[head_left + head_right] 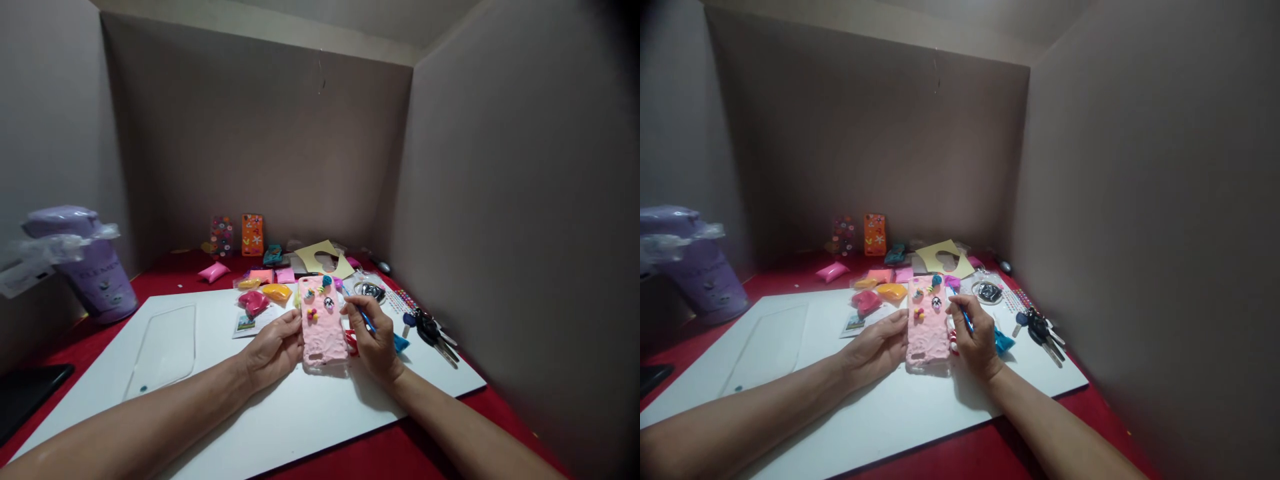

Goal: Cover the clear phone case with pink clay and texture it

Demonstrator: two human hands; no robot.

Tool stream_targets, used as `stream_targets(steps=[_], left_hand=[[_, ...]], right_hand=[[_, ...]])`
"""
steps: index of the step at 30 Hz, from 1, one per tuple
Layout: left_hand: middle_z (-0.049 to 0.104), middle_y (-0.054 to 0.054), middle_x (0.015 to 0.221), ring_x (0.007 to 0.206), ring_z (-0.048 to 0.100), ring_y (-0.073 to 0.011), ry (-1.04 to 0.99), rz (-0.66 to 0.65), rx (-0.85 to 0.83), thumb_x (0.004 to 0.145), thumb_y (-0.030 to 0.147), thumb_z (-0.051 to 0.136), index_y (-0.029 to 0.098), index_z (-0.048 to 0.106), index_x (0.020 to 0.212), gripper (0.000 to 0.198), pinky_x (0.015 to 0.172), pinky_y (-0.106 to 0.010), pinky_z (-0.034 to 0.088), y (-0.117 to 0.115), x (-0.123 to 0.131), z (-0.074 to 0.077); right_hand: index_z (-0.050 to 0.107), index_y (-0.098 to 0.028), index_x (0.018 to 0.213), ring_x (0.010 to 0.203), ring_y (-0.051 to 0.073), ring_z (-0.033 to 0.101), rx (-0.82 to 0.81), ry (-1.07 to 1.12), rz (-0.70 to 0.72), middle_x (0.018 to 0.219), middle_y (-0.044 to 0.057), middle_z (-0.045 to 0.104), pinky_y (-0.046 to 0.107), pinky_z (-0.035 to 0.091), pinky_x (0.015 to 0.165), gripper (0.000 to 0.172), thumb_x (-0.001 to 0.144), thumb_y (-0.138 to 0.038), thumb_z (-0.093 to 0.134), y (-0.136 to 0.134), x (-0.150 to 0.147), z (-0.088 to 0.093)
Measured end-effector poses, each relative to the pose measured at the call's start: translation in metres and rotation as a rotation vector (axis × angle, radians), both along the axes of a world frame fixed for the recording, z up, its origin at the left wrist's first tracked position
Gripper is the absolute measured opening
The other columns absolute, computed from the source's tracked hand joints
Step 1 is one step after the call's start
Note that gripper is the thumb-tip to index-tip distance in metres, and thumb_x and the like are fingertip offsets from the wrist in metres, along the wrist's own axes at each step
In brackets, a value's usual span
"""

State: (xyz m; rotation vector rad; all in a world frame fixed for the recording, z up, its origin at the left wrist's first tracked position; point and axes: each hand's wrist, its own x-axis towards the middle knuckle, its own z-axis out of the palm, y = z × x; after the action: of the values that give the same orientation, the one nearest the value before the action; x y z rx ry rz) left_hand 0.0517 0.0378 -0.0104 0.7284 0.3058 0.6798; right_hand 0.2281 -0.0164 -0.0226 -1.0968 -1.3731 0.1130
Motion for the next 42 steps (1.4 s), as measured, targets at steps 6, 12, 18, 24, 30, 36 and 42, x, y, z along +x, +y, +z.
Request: stream_targets(steps=[6,12,18,24,30,36,42], left_hand=[[0.061,-0.018,0.110,0.107,0.058,-0.0271,-0.001,0.025,-0.024,0.088,0.008,0.045,0.009,0.055,0.102,0.017,0.098,-0.045,0.040,-0.001,-0.002,-0.001],[0.061,-0.018,0.111,0.108,0.057,-0.0258,0.009,0.035,-0.020,0.088,0.008,0.045,0.008,0.054,0.109,0.023,0.100,-0.043,0.040,-0.002,0.000,0.003],[0.060,-0.017,0.115,0.111,0.056,-0.0254,0.001,0.020,-0.039,0.088,0.008,0.046,0.008,0.055,0.109,0.023,0.101,-0.041,0.039,-0.001,0.002,0.004],[0.057,-0.020,0.119,0.115,0.052,-0.0280,0.040,0.036,-0.076,0.089,0.011,0.046,0.006,0.054,0.112,0.025,0.103,-0.043,0.036,0.000,0.003,0.008],[0.062,-0.018,0.110,0.104,0.060,-0.0265,0.026,0.024,-0.129,0.088,0.013,0.048,0.009,0.058,0.105,0.020,0.099,-0.044,0.041,0.003,0.003,0.013],[0.065,-0.016,0.104,0.103,0.061,-0.0245,0.051,0.058,-0.167,0.086,0.010,0.052,0.009,0.060,0.100,0.017,0.095,-0.039,0.045,0.004,0.004,0.019],[0.067,-0.013,0.101,0.099,0.062,-0.0237,0.137,0.132,-0.108,0.083,0.016,0.059,0.012,0.062,0.101,0.019,0.087,-0.034,0.050,0.000,0.001,0.033]], right_hand=[[0.055,-0.021,0.099,0.078,0.015,0.060,0.017,0.028,0.019,0.082,0.001,0.060,0.031,0.048,0.073,0.013,0.086,-0.021,0.051,-0.001,0.001,-0.001],[0.054,-0.022,0.100,0.080,0.017,0.061,0.024,0.075,0.025,0.084,0.002,0.062,0.033,0.049,0.074,0.014,0.087,-0.023,0.050,-0.002,-0.001,0.000],[0.052,-0.023,0.100,0.067,0.014,0.054,0.024,0.135,-0.016,0.086,0.002,0.060,0.031,0.047,0.066,0.012,0.089,-0.024,0.046,-0.003,0.003,0.002],[0.052,-0.022,0.100,0.064,0.012,0.050,0.007,0.164,-0.074,0.088,0.002,0.058,0.029,0.045,0.065,0.013,0.090,-0.025,0.045,-0.004,0.007,0.007],[0.054,-0.022,0.102,0.079,0.017,0.055,-0.020,0.166,-0.116,0.092,0.004,0.058,0.032,0.045,0.073,0.015,0.088,-0.026,0.047,-0.005,0.012,0.008],[0.052,-0.021,0.113,0.091,0.021,0.056,-0.068,0.125,-0.067,0.096,0.007,0.059,0.037,0.045,0.082,0.026,0.088,-0.030,0.048,-0.005,0.011,0.014],[0.048,-0.021,0.121,0.088,0.021,0.055,-0.090,0.094,0.010,0.102,0.009,0.055,0.037,0.048,0.076,0.040,0.091,-0.044,0.037,-0.009,0.011,0.017]])
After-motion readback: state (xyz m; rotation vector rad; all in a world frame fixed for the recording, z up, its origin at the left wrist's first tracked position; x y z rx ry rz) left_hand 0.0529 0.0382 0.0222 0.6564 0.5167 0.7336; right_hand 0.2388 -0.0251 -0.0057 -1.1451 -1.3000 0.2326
